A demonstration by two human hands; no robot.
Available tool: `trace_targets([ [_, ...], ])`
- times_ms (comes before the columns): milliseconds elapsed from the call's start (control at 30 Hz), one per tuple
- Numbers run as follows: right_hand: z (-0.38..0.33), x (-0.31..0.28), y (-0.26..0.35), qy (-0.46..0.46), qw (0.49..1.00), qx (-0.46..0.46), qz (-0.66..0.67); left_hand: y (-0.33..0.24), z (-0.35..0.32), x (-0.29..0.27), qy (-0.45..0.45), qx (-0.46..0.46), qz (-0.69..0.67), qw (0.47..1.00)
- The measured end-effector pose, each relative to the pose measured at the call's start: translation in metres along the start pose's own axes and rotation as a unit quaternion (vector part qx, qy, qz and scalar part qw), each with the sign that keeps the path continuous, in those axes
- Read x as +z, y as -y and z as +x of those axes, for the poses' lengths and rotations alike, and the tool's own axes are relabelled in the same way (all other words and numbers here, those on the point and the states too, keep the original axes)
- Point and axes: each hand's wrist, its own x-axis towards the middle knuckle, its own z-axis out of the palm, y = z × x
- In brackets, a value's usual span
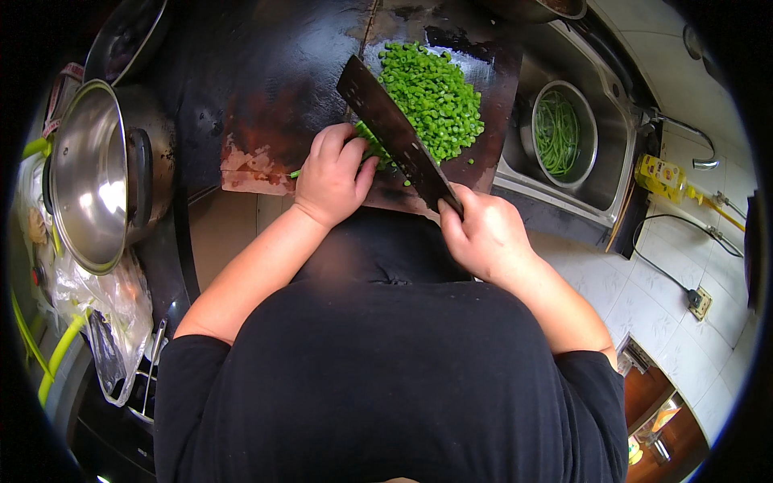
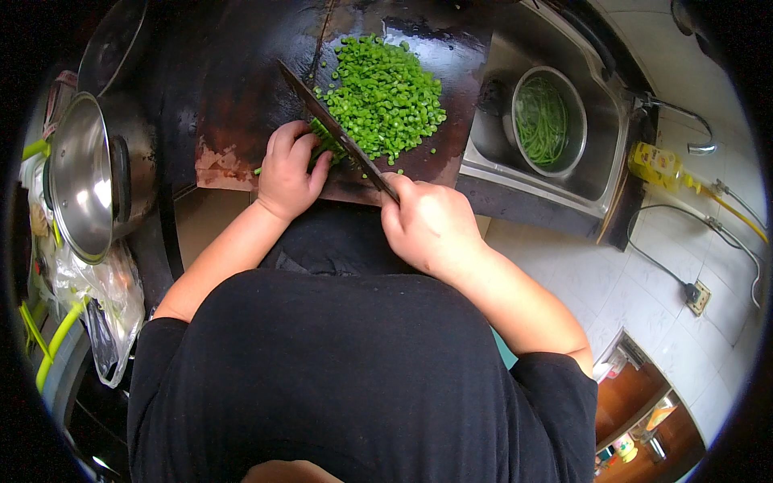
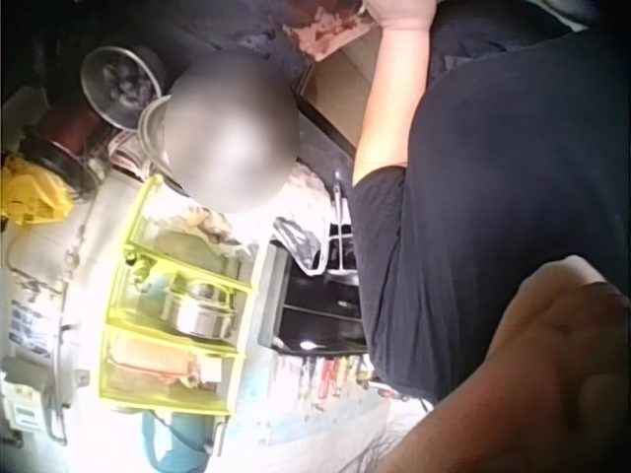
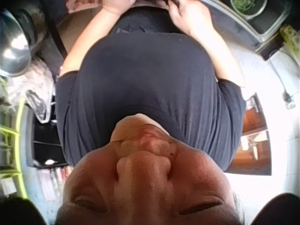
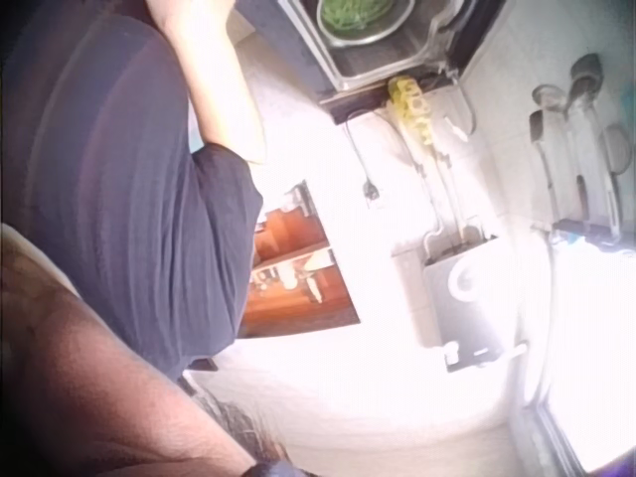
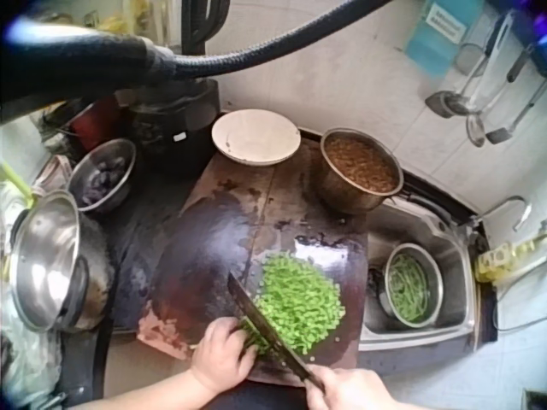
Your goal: The person chops green beans into small pieces on a wooden cutting board using a cleaver. They then transfer the chopped beans into a bowl. Finally, the person washes whole green beans in a metal bowl under running water in the sink.
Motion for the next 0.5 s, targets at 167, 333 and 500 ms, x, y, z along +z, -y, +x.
trace_targets([
  [167, 0.037, 0.015, 0.009, -0.011, 1.000, -0.004, -0.025, 0.000, 0.000, 0.000, 0.002, 0.015, 0.017, 1.000],
  [333, 0.034, 0.017, -0.016, -0.040, 0.992, 0.049, 0.105, 0.005, -0.005, 0.001, -0.003, 0.037, 0.023, 0.999],
  [500, 0.010, 0.006, -0.013, -0.043, 0.996, 0.019, 0.078, 0.006, -0.005, 0.004, -0.020, 0.046, 0.011, 0.999],
])
